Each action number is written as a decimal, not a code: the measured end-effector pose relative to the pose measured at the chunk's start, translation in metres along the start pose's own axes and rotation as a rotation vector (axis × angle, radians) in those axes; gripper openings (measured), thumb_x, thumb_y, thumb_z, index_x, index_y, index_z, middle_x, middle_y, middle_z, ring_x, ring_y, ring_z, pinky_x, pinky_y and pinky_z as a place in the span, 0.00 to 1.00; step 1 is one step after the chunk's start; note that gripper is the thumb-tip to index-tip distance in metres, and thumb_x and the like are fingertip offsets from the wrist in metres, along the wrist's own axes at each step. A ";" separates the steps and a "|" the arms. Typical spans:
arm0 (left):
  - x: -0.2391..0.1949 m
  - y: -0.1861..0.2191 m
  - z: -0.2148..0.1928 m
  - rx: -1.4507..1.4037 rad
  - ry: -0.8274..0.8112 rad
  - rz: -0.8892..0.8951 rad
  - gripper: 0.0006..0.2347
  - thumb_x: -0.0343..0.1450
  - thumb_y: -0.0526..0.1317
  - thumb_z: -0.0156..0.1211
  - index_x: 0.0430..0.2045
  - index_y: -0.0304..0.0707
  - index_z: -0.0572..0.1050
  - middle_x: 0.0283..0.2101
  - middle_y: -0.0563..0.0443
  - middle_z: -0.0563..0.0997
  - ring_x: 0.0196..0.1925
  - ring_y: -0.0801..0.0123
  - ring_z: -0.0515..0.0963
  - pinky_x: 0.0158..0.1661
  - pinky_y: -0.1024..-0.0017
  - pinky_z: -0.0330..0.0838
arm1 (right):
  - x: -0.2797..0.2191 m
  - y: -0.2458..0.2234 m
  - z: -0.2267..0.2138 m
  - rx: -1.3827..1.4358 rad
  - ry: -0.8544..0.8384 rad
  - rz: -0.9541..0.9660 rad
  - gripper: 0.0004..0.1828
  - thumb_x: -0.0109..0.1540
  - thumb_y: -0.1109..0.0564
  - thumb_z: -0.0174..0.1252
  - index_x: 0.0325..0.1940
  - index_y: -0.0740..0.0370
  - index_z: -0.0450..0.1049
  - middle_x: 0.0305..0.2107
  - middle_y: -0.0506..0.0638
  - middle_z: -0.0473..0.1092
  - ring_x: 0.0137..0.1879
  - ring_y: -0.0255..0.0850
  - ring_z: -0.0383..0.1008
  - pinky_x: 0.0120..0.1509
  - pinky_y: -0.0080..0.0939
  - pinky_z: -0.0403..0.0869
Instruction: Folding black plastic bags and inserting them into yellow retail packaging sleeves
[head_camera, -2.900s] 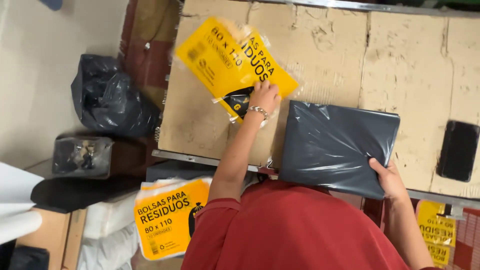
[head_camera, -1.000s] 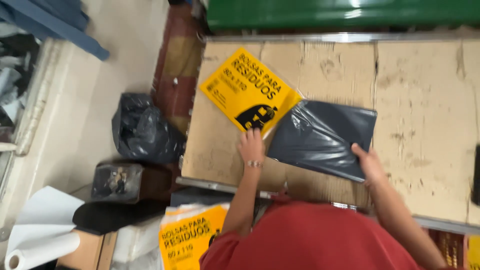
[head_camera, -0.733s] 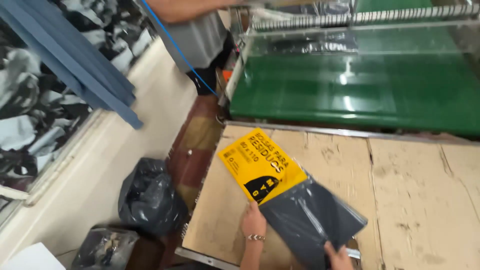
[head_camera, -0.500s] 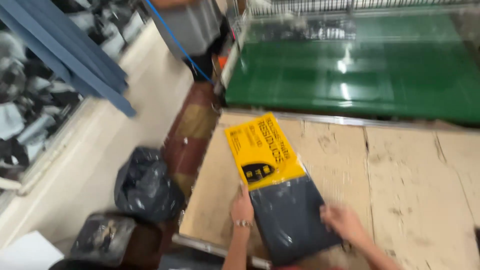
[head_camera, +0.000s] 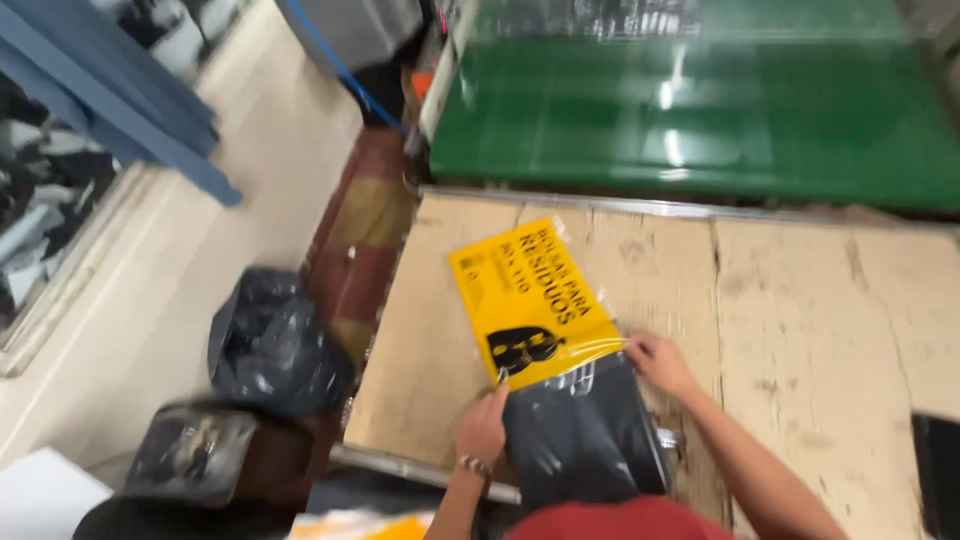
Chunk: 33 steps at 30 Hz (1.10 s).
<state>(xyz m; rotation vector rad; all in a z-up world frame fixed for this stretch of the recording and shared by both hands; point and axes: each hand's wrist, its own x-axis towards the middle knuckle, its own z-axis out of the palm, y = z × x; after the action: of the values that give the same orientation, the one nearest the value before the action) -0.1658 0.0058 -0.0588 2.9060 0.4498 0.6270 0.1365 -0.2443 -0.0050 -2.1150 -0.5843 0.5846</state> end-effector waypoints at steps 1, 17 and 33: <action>-0.022 0.008 -0.005 -0.111 -0.098 0.011 0.26 0.68 0.31 0.47 0.64 0.45 0.69 0.47 0.50 0.83 0.39 0.56 0.81 0.34 0.62 0.76 | -0.033 0.002 -0.005 -0.088 -0.042 -0.010 0.18 0.67 0.46 0.52 0.25 0.53 0.72 0.22 0.46 0.74 0.30 0.38 0.73 0.39 0.43 0.69; 0.057 0.068 0.020 -0.116 -0.002 0.235 0.23 0.67 0.39 0.55 0.60 0.57 0.70 0.37 0.57 0.78 0.34 0.67 0.82 0.33 0.68 0.78 | -0.104 0.099 -0.050 0.565 0.225 0.358 0.12 0.72 0.54 0.52 0.43 0.66 0.70 0.25 0.56 0.71 0.26 0.50 0.79 0.26 0.48 0.81; 0.044 0.183 -0.140 -0.902 -0.270 0.442 0.12 0.65 0.31 0.54 0.39 0.44 0.79 0.38 0.54 0.85 0.29 0.63 0.83 0.33 0.66 0.76 | -0.199 -0.013 0.059 1.359 0.024 0.582 0.30 0.65 0.38 0.56 0.23 0.67 0.77 0.18 0.62 0.76 0.25 0.53 0.79 0.33 0.44 0.77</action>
<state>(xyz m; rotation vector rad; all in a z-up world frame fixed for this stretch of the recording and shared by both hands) -0.1395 -0.1436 0.1195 2.1419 -0.4262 0.3330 -0.0569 -0.3195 0.0138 -0.9248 0.4341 0.9086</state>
